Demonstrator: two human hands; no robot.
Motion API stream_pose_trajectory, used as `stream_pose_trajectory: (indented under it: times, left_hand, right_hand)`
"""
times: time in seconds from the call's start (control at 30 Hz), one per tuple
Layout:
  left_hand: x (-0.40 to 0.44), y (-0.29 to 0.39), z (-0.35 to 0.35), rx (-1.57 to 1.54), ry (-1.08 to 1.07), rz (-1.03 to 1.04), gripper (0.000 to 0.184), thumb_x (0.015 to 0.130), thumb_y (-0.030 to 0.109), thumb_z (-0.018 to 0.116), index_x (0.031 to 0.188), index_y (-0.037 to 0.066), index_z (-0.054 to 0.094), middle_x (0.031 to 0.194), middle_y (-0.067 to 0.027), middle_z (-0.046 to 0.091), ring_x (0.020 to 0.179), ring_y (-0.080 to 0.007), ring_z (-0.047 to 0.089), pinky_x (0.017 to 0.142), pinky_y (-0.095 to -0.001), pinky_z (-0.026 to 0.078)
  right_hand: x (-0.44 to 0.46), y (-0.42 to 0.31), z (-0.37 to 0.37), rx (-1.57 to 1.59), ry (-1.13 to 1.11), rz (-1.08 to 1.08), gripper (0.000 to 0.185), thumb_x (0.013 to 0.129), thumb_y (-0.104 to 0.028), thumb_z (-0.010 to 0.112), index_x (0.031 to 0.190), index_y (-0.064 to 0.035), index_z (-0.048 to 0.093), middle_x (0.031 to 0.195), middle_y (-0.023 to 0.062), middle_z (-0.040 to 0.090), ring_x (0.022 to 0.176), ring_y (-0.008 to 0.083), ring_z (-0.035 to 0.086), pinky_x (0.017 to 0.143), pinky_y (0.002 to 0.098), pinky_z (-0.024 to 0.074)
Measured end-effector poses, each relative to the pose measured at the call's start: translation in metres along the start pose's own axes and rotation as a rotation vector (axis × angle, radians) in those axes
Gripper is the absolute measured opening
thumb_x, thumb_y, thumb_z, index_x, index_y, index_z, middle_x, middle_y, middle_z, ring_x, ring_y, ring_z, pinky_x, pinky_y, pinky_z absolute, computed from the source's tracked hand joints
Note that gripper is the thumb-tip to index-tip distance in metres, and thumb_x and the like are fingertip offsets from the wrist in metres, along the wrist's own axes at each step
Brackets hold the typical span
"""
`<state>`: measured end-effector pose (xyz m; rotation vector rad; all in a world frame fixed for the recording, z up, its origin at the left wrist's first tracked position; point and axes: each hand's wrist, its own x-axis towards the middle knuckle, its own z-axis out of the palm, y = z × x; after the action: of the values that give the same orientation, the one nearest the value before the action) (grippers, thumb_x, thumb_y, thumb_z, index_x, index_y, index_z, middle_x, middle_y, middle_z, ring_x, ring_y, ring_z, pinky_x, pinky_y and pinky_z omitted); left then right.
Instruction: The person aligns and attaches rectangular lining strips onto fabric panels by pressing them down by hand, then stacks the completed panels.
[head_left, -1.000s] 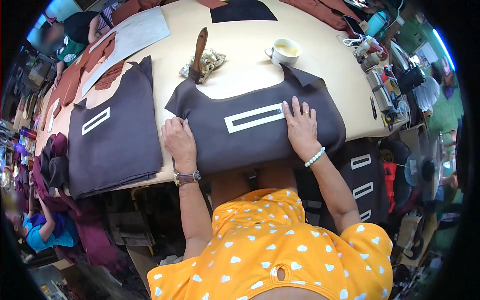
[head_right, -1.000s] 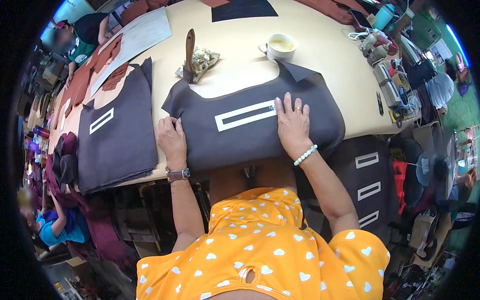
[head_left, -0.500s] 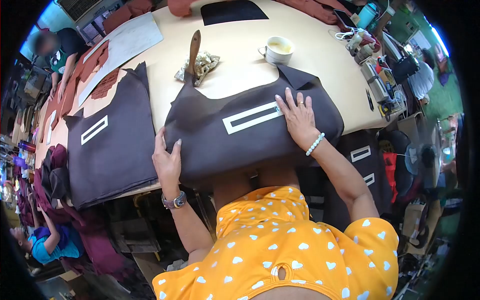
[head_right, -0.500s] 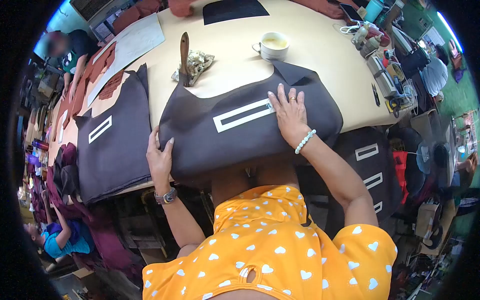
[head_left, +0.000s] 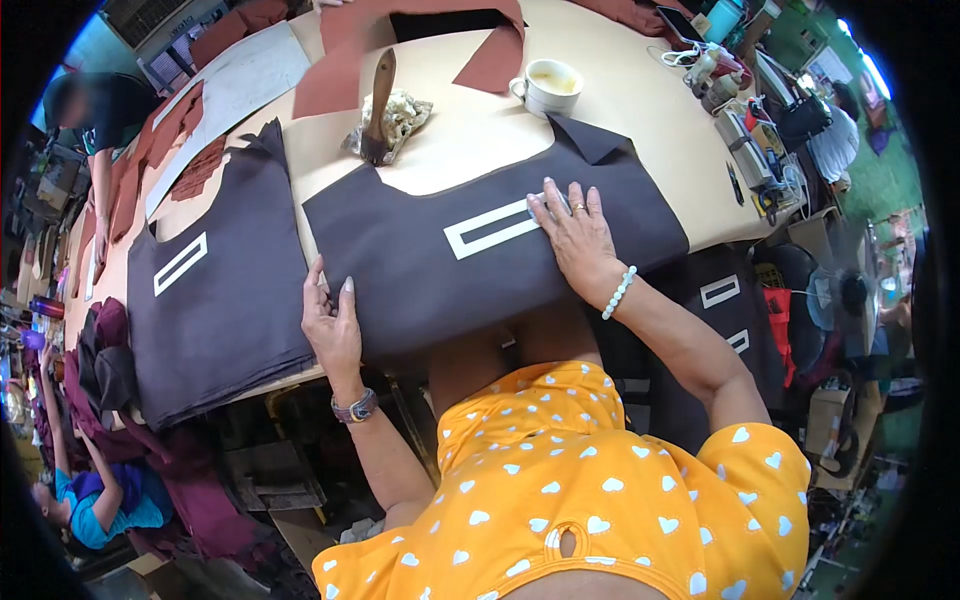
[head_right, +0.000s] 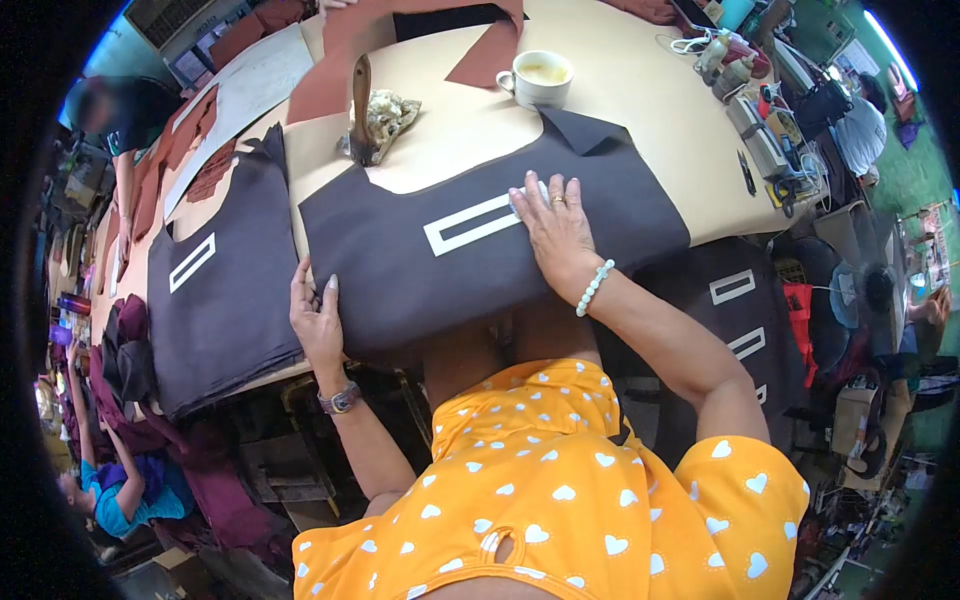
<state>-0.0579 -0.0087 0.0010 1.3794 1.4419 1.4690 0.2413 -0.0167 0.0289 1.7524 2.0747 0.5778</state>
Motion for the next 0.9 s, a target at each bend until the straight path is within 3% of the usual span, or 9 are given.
stream_pose_trajectory:
  times: [0.03, 0.13, 0.53, 0.63, 0.73, 0.9]
  left_hand:
    - [-0.001, 0.0, 0.001, 0.011, 0.017, 0.013, 0.044, 0.083, -0.005, 0.058, 0.126, 0.0, 0.049, 0.073, 0.0059, 0.036, 0.06, -0.0032, 0.03, 0.053, -0.0161, 0.03]
    - [-0.002, 0.005, 0.0, 0.035, 0.021, 0.013, 0.044, 0.083, -0.005, 0.057, 0.126, 0.003, 0.05, 0.072, 0.007, 0.035, 0.059, -0.0022, 0.029, 0.05, -0.0176, 0.026]
    - [-0.003, 0.001, -0.002, 0.084, 0.019, 0.034, 0.045, 0.082, -0.006, 0.056, 0.126, 0.005, 0.051, 0.073, 0.0062, 0.031, 0.059, -0.0037, 0.029, 0.051, -0.0191, 0.028]
    - [-0.003, 0.0, -0.003, 0.119, 0.014, 0.044, 0.045, 0.082, -0.006, 0.056, 0.126, 0.004, 0.051, 0.077, 0.0051, 0.04, 0.062, -0.0043, 0.035, 0.054, -0.0185, 0.031]
    - [-0.004, 0.005, -0.001, 0.065, 0.001, 0.075, 0.044, 0.082, -0.006, 0.054, 0.125, 0.004, 0.052, 0.087, 0.0022, 0.052, 0.069, -0.0058, 0.046, 0.061, -0.0185, 0.038]
    - [-0.004, 0.001, -0.003, 0.089, -0.021, 0.103, 0.04, 0.08, -0.008, 0.05, 0.119, 0.001, 0.056, 0.097, -0.0054, 0.061, 0.085, -0.0126, 0.057, 0.077, -0.0234, 0.043]
  right_hand:
    - [0.0, -0.003, -0.002, 0.004, 0.008, -0.007, 0.059, 0.086, -0.015, 0.048, 0.141, -0.0132, 0.027, 0.142, 0.0113, 0.029, 0.124, 0.0325, 0.033, 0.106, 0.0478, 0.0231]
    - [0.002, -0.014, -0.009, -0.017, 0.025, -0.04, 0.059, 0.086, -0.015, 0.048, 0.141, -0.0121, 0.027, 0.142, 0.0114, 0.029, 0.124, 0.0324, 0.034, 0.105, 0.0477, 0.0233]
    - [0.01, -0.055, -0.03, 0.005, 0.068, -0.164, 0.058, 0.088, -0.021, 0.044, 0.142, -0.0096, 0.026, 0.143, 0.0143, 0.026, 0.126, 0.0363, 0.032, 0.104, 0.0491, 0.0215]
    - [0.011, -0.064, -0.033, 0.04, 0.1, -0.186, 0.057, 0.088, -0.021, 0.044, 0.141, -0.0096, 0.027, 0.142, 0.0145, 0.026, 0.126, 0.0368, 0.032, 0.105, 0.0499, 0.0208]
    - [0.013, -0.064, -0.037, 0.082, 0.101, -0.19, 0.06, 0.085, -0.016, 0.049, 0.141, -0.0132, 0.027, 0.142, 0.0133, 0.028, 0.125, 0.0347, 0.034, 0.103, 0.0499, 0.0252]
    - [0.015, -0.054, -0.032, 0.238, 0.112, -0.259, 0.062, 0.084, -0.015, 0.049, 0.142, -0.0212, 0.026, 0.143, 0.0124, 0.027, 0.128, 0.0357, 0.03, 0.104, 0.0533, 0.0228]
